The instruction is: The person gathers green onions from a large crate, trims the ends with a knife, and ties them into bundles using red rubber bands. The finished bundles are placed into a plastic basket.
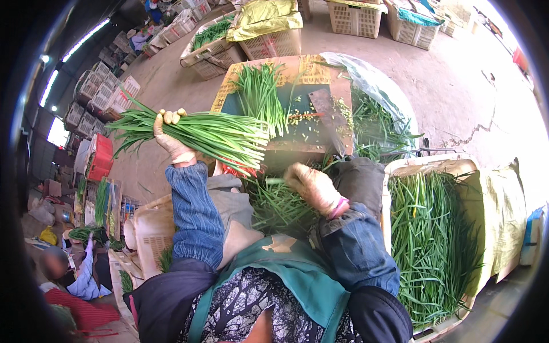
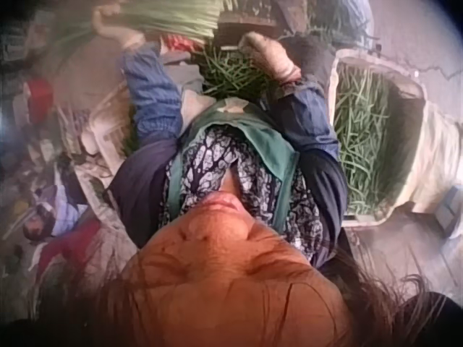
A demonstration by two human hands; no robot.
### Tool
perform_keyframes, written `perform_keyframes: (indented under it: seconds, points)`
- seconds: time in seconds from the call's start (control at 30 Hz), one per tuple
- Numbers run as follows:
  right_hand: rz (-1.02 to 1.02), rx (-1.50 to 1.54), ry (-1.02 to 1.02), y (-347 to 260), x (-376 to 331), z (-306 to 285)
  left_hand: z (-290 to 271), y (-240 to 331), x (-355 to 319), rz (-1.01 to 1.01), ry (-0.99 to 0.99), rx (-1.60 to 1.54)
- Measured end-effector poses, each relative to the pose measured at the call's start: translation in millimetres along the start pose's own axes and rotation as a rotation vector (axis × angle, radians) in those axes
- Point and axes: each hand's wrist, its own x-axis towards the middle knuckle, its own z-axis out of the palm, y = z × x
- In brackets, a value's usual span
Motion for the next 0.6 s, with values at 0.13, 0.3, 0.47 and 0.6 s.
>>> perform_keyframes:
  seconds: [0.13, 0.3, 0.47, 0.6]
  points:
    - [-0.126, -0.45, 0.181, -16, -10, 1, 14, 1, 0, 0.042, 0.068, 0.062]
    - [-0.294, -0.437, 0.318, -89, 22, 19, 35, -10, -16, 0.042, 0.12, 0.203]
    - [-0.246, -0.461, 0.363, -61, 51, 42, 63, -29, -28, -0.045, 0.157, 0.291]
    - [-0.295, -0.414, 0.334, -48, 39, 36, 65, -32, -21, -0.042, 0.173, 0.341]
